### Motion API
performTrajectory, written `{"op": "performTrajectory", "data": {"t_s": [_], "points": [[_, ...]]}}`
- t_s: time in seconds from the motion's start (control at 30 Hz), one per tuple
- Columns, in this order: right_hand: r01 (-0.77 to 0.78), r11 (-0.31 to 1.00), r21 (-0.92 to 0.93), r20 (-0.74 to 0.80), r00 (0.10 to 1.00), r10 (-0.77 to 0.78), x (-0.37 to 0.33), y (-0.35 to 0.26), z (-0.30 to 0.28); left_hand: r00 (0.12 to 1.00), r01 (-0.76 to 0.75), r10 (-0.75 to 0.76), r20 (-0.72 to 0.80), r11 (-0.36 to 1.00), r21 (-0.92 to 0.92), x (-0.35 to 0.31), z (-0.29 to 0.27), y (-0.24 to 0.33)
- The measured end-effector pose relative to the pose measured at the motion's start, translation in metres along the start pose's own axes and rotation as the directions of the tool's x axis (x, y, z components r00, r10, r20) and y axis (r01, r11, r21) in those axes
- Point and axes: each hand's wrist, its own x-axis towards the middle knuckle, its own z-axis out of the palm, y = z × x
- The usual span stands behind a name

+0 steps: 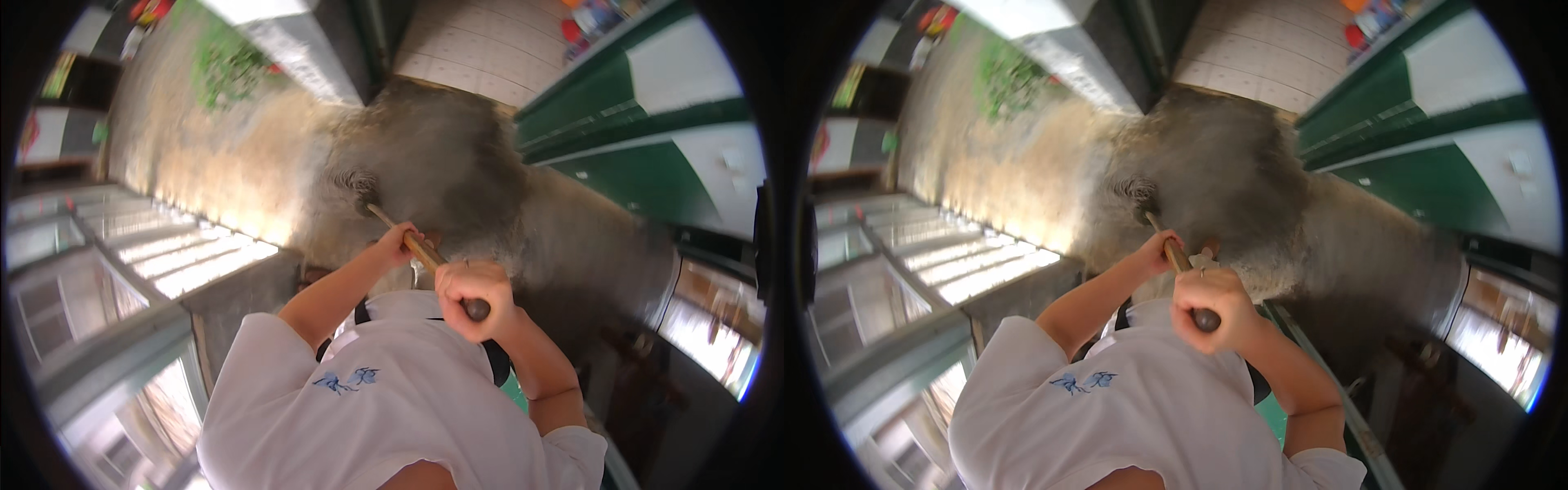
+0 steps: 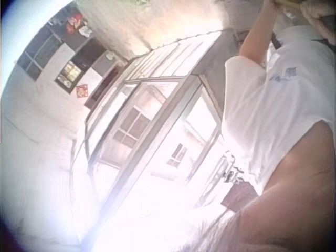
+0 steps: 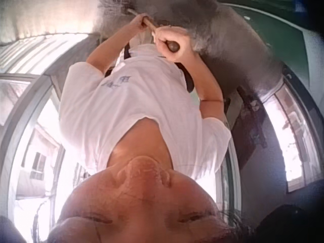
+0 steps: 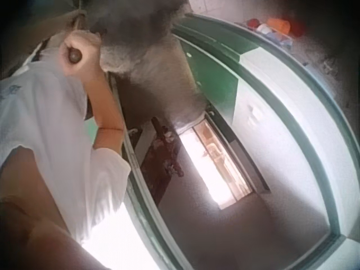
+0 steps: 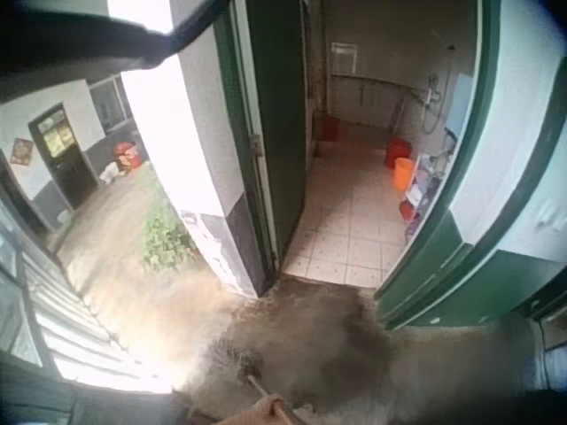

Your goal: The person mops a concrete floor in a utility area and a tiled bathroom using a traditional string mop. They move around various items like buckets and plants to clean the floor thoroughly.

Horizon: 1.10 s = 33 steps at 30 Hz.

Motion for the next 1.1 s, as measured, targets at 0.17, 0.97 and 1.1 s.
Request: {"op": "performTrajectory", "data": {"t_s": [0.17,0.97,1.1], "points": [[-0.079,0.981,-0.180,-0.227,0.973,0.036,-0.040,-0.039,-0.053,0.964,0.265,-0.259,-0.058,0.938,0.221,0.022,0.100,-0.058],[-0.470,0.760,-0.449,-0.887,0.130,-0.444,-0.111,-0.042,-0.043,0.688,0.263,-0.725,-0.029,0.212,0.941,0.125,0.298,-0.204],[-0.301,0.872,-0.386,-0.819,-0.322,-0.474,-0.121,-0.041,0.018,0.689,0.324,-0.701,-0.185,0.070,0.943,0.109,0.231,-0.191]]}}
